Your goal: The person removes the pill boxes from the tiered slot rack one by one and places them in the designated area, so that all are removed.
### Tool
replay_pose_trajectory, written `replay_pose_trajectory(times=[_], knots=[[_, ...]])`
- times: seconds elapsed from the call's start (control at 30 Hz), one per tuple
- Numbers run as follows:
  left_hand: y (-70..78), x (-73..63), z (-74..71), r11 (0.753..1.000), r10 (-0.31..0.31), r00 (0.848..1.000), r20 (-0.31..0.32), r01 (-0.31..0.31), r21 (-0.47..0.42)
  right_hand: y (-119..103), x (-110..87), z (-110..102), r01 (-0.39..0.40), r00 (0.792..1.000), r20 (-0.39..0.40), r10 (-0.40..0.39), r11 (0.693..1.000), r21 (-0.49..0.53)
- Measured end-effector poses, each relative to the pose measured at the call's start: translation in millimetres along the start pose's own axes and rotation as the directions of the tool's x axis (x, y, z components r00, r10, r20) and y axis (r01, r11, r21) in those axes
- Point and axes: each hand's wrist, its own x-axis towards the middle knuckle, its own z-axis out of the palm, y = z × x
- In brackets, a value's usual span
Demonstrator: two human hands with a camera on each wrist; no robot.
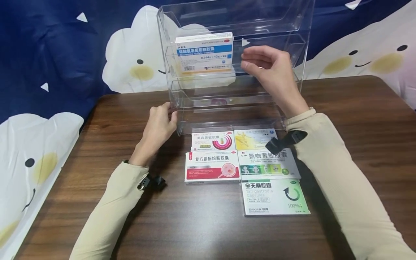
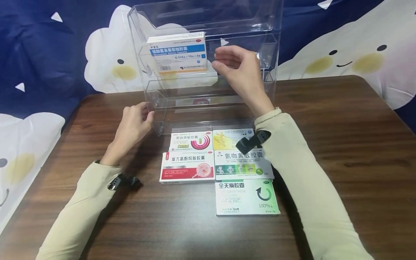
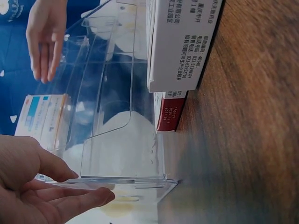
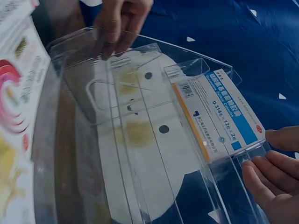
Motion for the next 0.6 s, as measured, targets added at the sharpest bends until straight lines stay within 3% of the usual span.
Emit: replay_pose_trajectory(times=[0.23, 0.47, 0.6], knots=[[-0.7, 0.8, -0.2, 1.000, 0.021, 1.000, -0.010, -0.021, 0.001, 0, 15.7, 16, -0.012, 0.997, -0.071, 0.011, 1.000, -0.016], [-1.6, 1.3, -1.5, 0.999, 0.038, 0.999, -0.027, -0.037, 0.018, -5, 23.9, 26, -0.032, 0.989, -0.150, 0.008, 0.987, -0.156], [-1.0, 0.8, -1.4, 0.999, 0.034, 0.999, -0.016, -0.033, 0.018, -10, 28.4, 26, -0.038, 0.988, -0.155, 0.001, 0.971, -0.238]])
